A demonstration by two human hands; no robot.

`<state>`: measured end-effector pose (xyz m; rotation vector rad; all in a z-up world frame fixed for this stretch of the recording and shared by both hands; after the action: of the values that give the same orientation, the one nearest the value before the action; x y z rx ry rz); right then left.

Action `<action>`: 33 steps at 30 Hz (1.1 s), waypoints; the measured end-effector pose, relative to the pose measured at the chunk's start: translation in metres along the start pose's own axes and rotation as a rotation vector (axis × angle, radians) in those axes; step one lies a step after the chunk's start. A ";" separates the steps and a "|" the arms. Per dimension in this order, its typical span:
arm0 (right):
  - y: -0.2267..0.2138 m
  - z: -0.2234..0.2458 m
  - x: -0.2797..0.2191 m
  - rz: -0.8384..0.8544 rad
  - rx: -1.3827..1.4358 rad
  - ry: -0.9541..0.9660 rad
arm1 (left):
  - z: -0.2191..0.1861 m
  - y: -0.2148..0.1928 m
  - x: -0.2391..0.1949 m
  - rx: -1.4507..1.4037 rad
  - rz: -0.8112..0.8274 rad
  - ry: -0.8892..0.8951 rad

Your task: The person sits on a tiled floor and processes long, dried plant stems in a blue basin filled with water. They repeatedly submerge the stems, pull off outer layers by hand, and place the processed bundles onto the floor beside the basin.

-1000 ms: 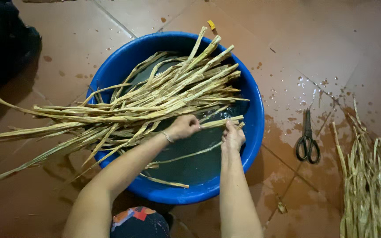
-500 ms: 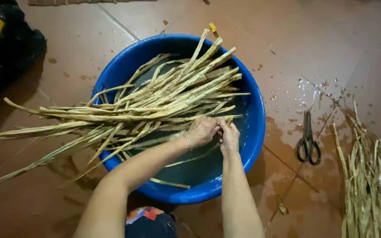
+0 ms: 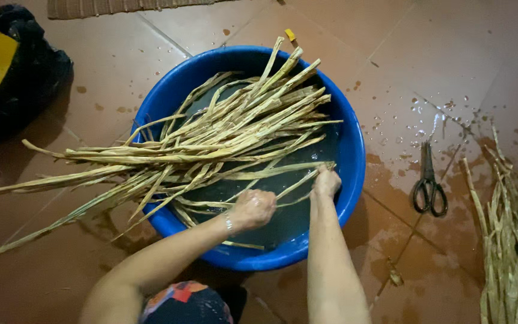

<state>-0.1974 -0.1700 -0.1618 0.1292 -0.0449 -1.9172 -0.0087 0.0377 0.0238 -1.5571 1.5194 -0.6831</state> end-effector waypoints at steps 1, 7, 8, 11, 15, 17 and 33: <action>-0.001 -0.003 0.002 -0.022 -0.024 0.040 | 0.003 -0.008 -0.010 0.019 0.036 -0.006; 0.000 -0.003 0.001 -0.044 -0.057 0.085 | 0.033 -0.060 -0.083 0.002 0.004 0.010; 0.000 -0.001 0.000 -0.045 -0.034 0.060 | 0.039 -0.065 -0.089 0.024 0.012 -0.007; 0.006 -0.004 -0.011 -0.156 0.255 0.306 | 0.064 -0.077 -0.097 0.102 0.100 -0.112; 0.011 0.013 -0.022 -0.074 0.355 0.326 | 0.112 -0.090 -0.093 0.153 0.240 -0.304; 0.012 0.014 -0.019 -0.036 0.427 0.294 | 0.128 -0.090 -0.093 0.162 0.191 -0.306; 0.028 0.081 -0.042 0.173 0.260 0.302 | 0.039 -0.065 -0.049 0.496 0.162 -0.114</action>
<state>-0.1662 -0.1424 -0.0754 0.5702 -0.0991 -1.6947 0.0522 0.0874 0.0675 -1.0687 1.2542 -0.7905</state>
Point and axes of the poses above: each hand's wrist, its own x-axis towards the middle knuckle, its own y-axis out of the palm, z = x × y, the point moved 6 cm from there along x, towards the middle knuckle, and after that the axes turned 15 degrees about -y, right-handed, at the moved point
